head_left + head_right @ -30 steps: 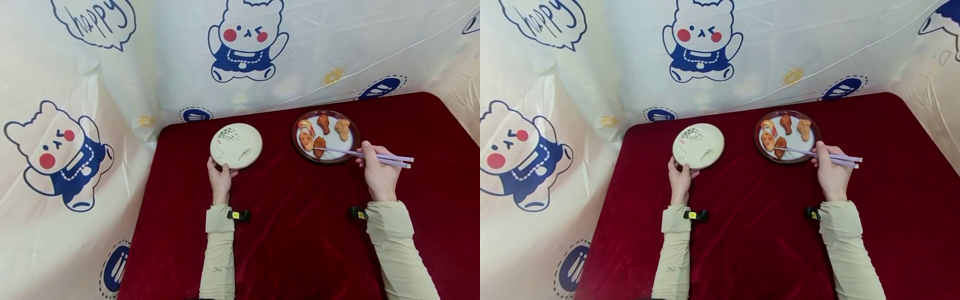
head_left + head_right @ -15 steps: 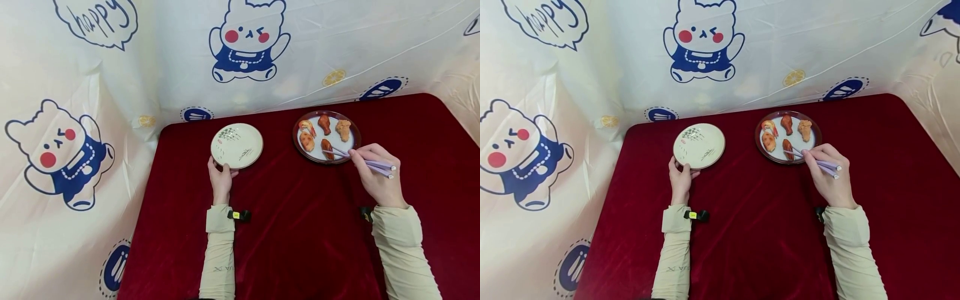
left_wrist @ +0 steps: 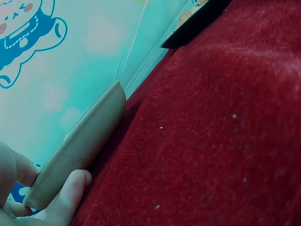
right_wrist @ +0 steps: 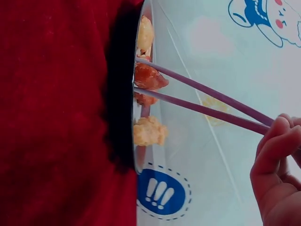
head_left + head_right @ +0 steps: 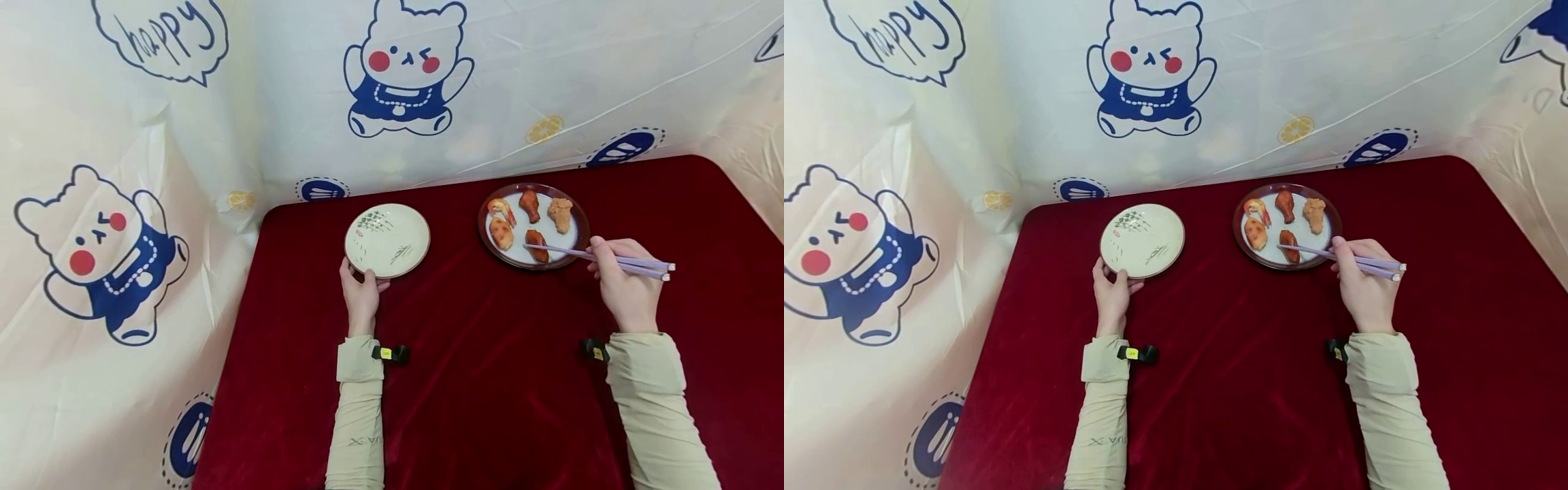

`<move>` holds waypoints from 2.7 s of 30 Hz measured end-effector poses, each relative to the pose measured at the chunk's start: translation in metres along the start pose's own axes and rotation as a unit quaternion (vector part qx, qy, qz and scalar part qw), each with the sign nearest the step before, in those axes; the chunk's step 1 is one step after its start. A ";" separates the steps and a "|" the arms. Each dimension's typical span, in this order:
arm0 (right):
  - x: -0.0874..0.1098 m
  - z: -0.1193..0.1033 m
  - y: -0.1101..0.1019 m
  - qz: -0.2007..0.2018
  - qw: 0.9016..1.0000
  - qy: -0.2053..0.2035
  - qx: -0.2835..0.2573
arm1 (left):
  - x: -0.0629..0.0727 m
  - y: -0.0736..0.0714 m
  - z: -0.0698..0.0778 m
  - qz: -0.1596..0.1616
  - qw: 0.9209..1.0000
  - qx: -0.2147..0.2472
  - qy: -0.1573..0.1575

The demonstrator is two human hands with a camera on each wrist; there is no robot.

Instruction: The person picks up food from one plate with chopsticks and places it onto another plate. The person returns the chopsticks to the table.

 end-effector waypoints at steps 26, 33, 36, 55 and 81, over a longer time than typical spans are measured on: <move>-0.007 0.042 -0.015 0.100 0.928 0.140 -0.330 | -0.001 0.002 -0.001 -0.013 1.000 0.009 -0.014; -0.009 0.042 -0.018 0.103 0.921 0.136 -0.351 | 0.008 0.002 0.013 -0.023 0.999 -0.003 -0.024; -0.009 0.042 -0.018 0.104 0.916 0.137 -0.363 | 0.013 0.001 0.018 -0.024 0.999 -0.003 -0.023; -0.006 0.029 -0.008 0.085 0.895 0.110 -0.424 | -0.003 0.001 -0.002 -0.020 0.999 0.017 -0.018; 0.005 -0.023 0.062 0.016 0.855 0.098 -0.508 | -0.002 -0.005 -0.003 -0.002 1.000 -0.002 0.004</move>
Point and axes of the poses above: each hand's wrist, its own x-axis away from the middle knuckle, its own y-axis out of the palm, z = x × y, the point moved 10 cm from there along -x, towards the middle knuckle, and after that the axes turned 4 degrees about z, right-handed, at the moved point
